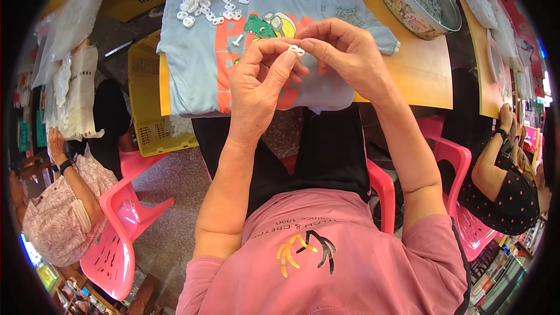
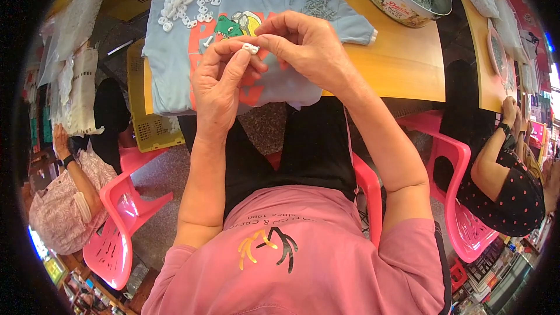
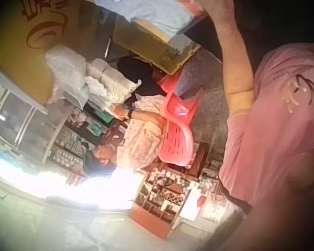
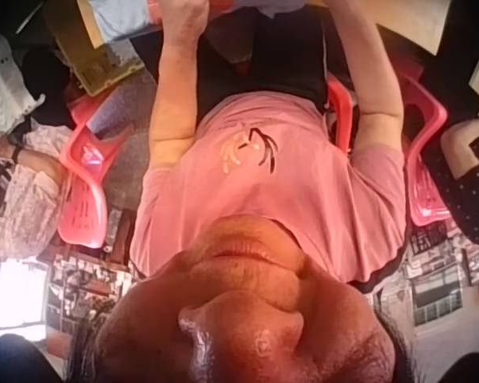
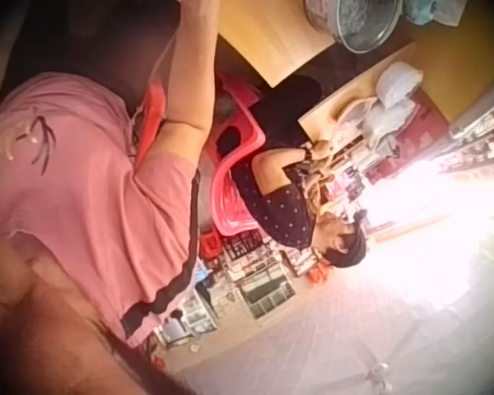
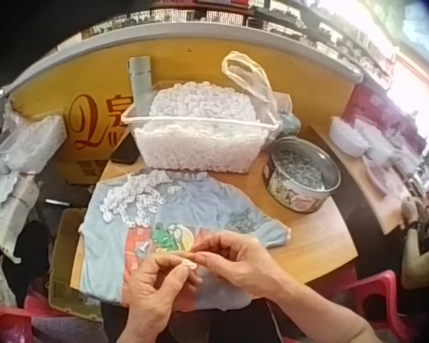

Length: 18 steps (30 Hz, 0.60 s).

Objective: Manually assembling and inspecting small plastic components on a printed t-shirt at a manual workstation.

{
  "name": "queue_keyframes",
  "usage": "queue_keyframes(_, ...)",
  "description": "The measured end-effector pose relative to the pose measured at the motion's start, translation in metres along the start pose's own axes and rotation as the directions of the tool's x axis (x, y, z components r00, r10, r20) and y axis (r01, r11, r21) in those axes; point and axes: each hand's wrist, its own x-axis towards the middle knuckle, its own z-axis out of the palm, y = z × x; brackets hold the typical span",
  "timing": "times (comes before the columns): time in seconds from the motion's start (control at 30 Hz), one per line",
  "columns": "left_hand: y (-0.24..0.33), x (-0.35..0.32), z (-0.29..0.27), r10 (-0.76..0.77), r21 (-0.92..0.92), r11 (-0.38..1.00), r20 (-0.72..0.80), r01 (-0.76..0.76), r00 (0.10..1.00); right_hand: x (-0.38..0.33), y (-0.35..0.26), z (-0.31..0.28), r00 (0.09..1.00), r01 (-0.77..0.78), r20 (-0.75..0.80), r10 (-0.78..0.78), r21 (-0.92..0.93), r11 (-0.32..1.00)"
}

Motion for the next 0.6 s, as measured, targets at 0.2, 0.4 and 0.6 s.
queue_keyframes(0.2, 0.002, 0.001, 0.003, -0.024, -0.021, 1.000, -0.010, 0.023, 1.000, -0.002, 0.010, 0.007, 0.977, 0.156, -0.138, -0.164, -0.067, 0.986)
queue_keyframes(0.4, 0.003, -0.001, 0.004, -0.048, -0.005, 0.999, -0.027, 0.047, 0.998, -0.003, 0.007, 0.011, 0.993, 0.093, -0.071, -0.094, -0.016, 0.996)
queue_keyframes(0.6, 0.006, -0.001, 0.005, -0.047, 0.045, 0.998, -0.030, 0.048, 0.998, -0.003, 0.006, 0.011, 0.997, 0.078, -0.025, -0.079, -0.056, 0.995)
